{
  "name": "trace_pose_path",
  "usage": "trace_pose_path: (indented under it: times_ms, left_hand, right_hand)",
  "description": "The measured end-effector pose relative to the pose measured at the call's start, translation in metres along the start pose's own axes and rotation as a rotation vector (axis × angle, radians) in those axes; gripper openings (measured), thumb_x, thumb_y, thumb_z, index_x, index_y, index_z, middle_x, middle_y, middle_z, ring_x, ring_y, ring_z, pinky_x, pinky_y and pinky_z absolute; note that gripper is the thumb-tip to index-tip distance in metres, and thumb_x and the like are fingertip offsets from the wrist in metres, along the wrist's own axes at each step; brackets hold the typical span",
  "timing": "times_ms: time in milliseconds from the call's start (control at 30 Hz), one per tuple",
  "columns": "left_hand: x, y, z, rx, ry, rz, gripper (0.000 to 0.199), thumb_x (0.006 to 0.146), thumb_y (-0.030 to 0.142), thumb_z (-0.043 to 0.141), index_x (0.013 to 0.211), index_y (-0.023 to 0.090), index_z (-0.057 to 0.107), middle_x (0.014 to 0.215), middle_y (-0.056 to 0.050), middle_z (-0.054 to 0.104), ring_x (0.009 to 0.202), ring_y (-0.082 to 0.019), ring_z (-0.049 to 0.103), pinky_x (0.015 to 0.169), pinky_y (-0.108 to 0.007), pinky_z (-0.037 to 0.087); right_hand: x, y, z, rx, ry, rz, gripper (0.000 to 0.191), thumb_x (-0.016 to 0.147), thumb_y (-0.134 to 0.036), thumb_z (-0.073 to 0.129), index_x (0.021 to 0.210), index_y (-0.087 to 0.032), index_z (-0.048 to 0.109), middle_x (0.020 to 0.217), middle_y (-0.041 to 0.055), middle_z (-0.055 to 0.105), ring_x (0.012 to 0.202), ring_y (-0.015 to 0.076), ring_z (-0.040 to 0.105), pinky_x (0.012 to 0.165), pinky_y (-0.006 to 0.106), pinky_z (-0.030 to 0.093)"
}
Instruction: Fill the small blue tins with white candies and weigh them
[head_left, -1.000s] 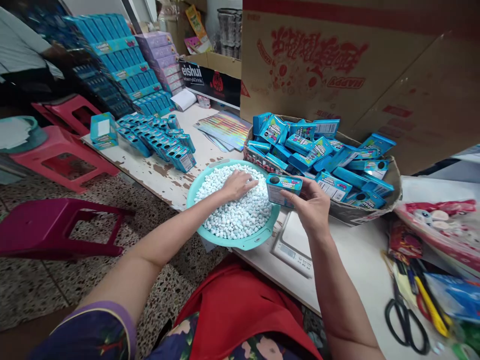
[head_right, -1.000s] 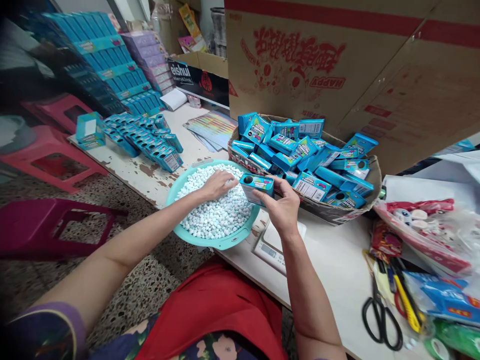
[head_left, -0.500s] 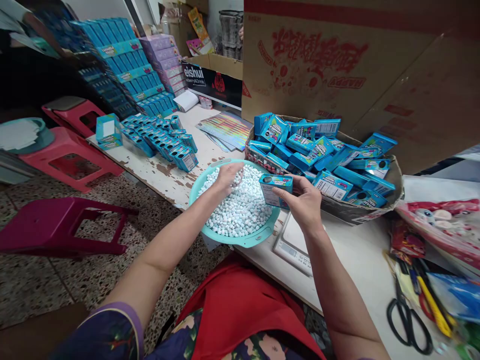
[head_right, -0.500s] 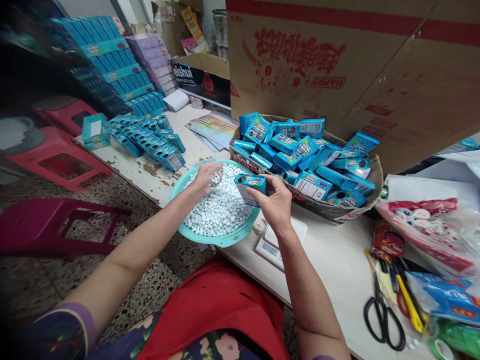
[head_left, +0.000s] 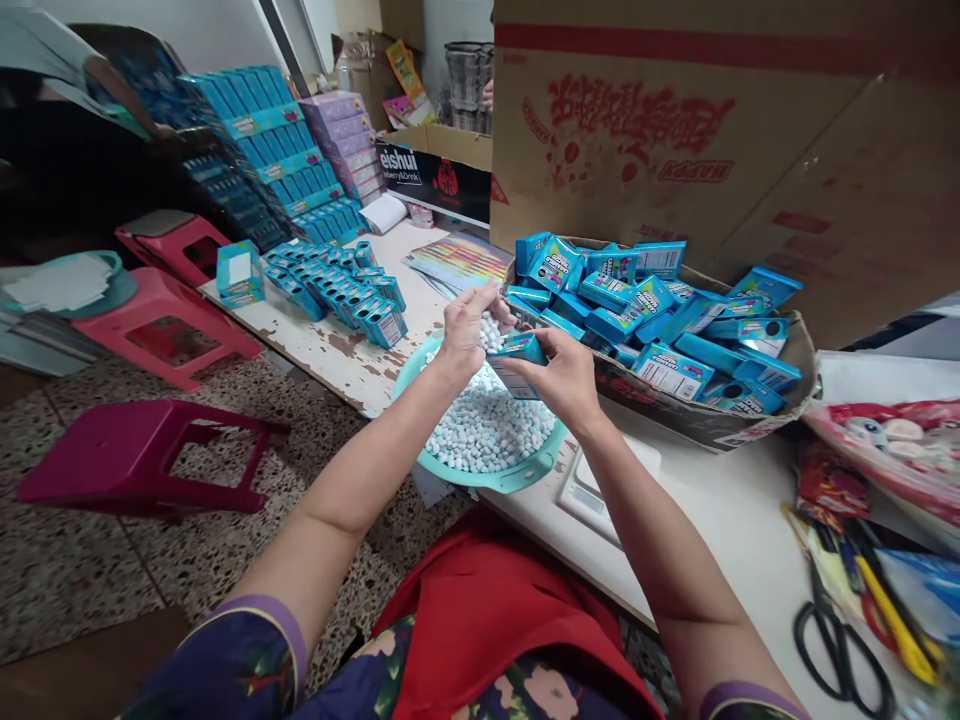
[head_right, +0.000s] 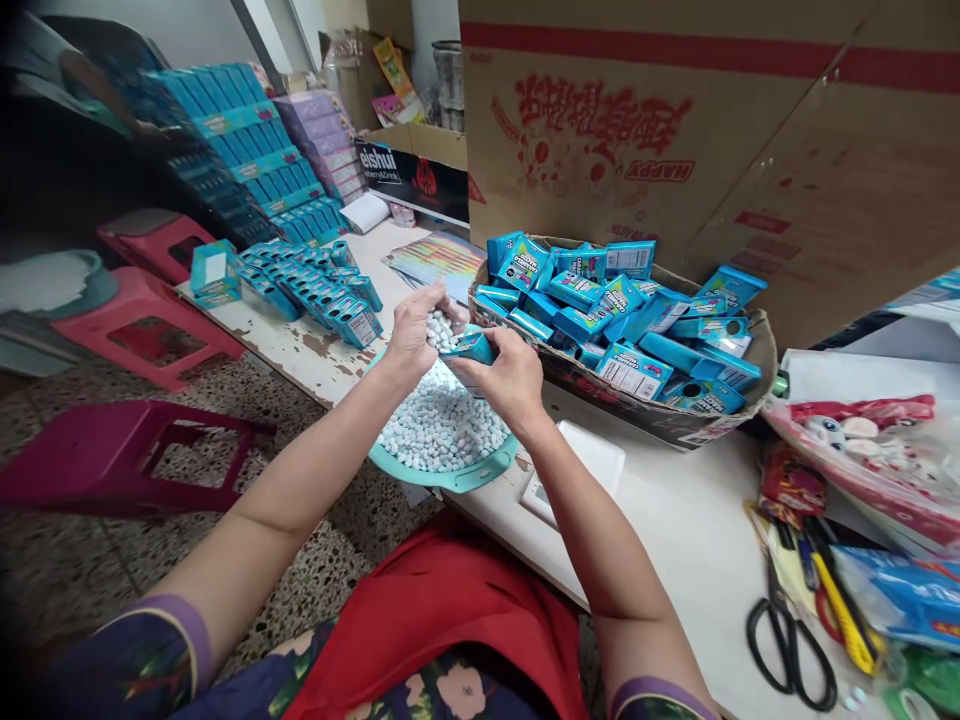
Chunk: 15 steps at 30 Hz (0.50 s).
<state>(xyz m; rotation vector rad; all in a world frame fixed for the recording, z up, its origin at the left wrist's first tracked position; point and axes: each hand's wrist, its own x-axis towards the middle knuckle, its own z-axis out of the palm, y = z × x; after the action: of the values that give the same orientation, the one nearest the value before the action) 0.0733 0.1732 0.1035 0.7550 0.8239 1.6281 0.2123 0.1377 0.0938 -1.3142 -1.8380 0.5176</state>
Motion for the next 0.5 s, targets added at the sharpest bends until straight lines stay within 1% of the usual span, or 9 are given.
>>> trace_pose_path:
  times_ms: [100, 167, 267, 367, 500]
  left_hand:
    - [0.001, 0.000, 0.001, 0.060, -0.017, 0.028, 0.042, 0.068, 0.052, 0.076, 0.064, 0.017, 0.053, 0.058, 0.001, 0.059, 0.051, -0.010, 0.059, 0.051, -0.022, 0.048]
    - [0.001, 0.000, 0.002, 0.083, -0.010, 0.042, 0.045, 0.067, 0.054, 0.077, 0.063, 0.017, 0.052, 0.057, 0.002, 0.059, 0.047, -0.008, 0.057, 0.047, -0.020, 0.044]
    - [0.000, 0.001, 0.004, 0.128, -0.019, 0.047, 0.046, 0.070, 0.056, 0.074, 0.064, 0.017, 0.051, 0.057, 0.002, 0.058, 0.044, -0.006, 0.053, 0.042, -0.019, 0.036]
    - [-0.004, 0.004, 0.006, 0.157, -0.057, 0.066, 0.044, 0.075, 0.055, 0.069, 0.065, 0.017, 0.050, 0.058, 0.002, 0.058, 0.045, -0.007, 0.054, 0.045, -0.020, 0.039]
    - [-0.013, 0.009, 0.011, 0.163, -0.035, 0.068, 0.040, 0.078, 0.052, 0.066, 0.068, 0.018, 0.050, 0.058, 0.003, 0.058, 0.045, -0.007, 0.054, 0.044, -0.020, 0.038]
  right_hand:
    - [0.000, 0.000, 0.000, 0.016, 0.002, 0.008, 0.041, 0.065, -0.050, 0.078, 0.093, -0.021, 0.071, 0.088, 0.0042, 0.071, 0.077, 0.0218, 0.064, 0.071, 0.034, 0.047]
    - [0.000, 0.001, 0.001, 0.039, 0.000, 0.012, 0.042, 0.065, -0.051, 0.077, 0.093, -0.020, 0.071, 0.087, 0.0043, 0.072, 0.076, 0.0218, 0.064, 0.070, 0.034, 0.047]
    - [-0.002, 0.003, 0.004, 0.094, 0.012, 0.028, 0.044, 0.063, -0.053, 0.078, 0.092, -0.021, 0.071, 0.085, 0.0039, 0.071, 0.076, 0.0222, 0.064, 0.070, 0.034, 0.047]
    - [-0.004, 0.002, 0.007, 0.133, 0.023, 0.021, 0.044, 0.061, -0.052, 0.079, 0.091, -0.021, 0.071, 0.086, 0.0038, 0.071, 0.076, 0.0223, 0.064, 0.072, 0.036, 0.048]
    - [-0.009, -0.002, 0.004, 0.190, 0.034, 0.015, 0.042, 0.062, -0.049, 0.078, 0.091, -0.019, 0.071, 0.086, 0.0045, 0.071, 0.077, 0.0215, 0.063, 0.073, 0.035, 0.048]
